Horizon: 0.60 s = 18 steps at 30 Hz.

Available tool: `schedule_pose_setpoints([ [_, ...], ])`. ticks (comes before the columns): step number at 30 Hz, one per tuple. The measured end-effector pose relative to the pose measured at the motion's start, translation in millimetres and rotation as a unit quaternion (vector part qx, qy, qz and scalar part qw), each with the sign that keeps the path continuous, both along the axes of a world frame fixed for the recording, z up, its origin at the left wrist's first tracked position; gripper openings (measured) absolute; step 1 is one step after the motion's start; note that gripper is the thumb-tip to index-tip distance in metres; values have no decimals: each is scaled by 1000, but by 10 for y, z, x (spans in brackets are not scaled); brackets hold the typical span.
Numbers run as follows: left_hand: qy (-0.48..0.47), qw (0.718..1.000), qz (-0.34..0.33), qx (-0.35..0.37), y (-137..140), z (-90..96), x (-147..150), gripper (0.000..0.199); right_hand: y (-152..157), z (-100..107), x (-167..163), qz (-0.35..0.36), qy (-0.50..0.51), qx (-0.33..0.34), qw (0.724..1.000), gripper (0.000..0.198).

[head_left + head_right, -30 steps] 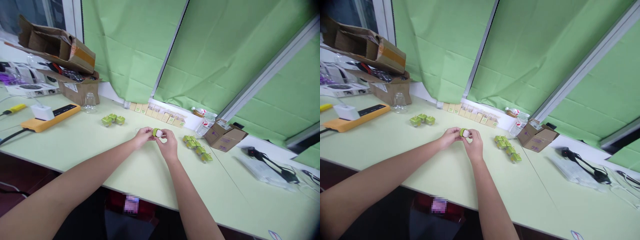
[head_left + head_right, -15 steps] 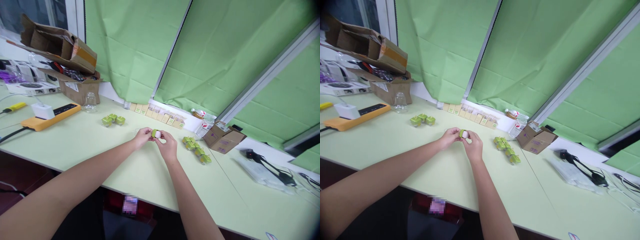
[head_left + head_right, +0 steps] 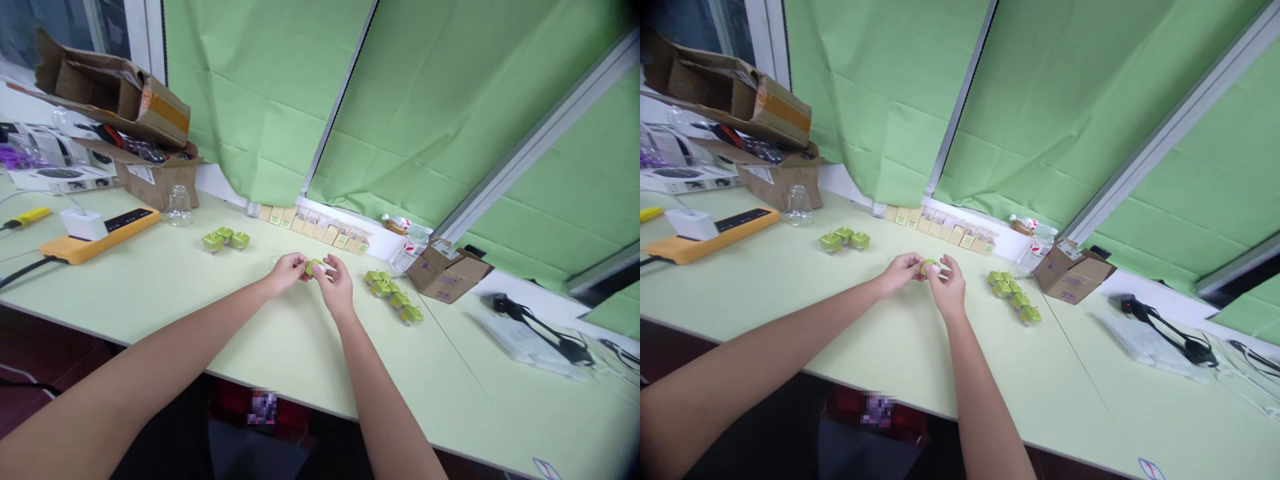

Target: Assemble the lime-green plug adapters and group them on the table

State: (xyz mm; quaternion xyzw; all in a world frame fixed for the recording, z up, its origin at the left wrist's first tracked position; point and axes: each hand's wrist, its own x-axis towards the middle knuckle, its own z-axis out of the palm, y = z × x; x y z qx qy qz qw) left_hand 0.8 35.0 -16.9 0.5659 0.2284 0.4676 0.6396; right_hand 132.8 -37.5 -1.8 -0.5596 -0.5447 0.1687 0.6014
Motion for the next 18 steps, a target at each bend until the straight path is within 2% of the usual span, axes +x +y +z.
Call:
schedule_pose_setpoints([
  [3, 41, 998, -3, 54, 11, -41, 11, 30, 15, 25, 48, 65, 63, -79, 993, 55],
  [6, 73, 994, 7, 78, 19, -70, 10, 27, -14, 72, 93, 102, 103, -127, 981, 51],
  [11, 126, 986, 27, 109, 8, -61, -13, 21, -64, 128, 126, 118, 123, -169, 971, 38],
  [15, 165, 975, 47, 142, -16, -67, -12, 18, -57, 104, 112, 121, 136, -198, 963, 22],
  [18, 177, 965, 68, 180, -34, -89, 0, 14, -45, 71, 83, 105, 134, -221, 960, 17],
])
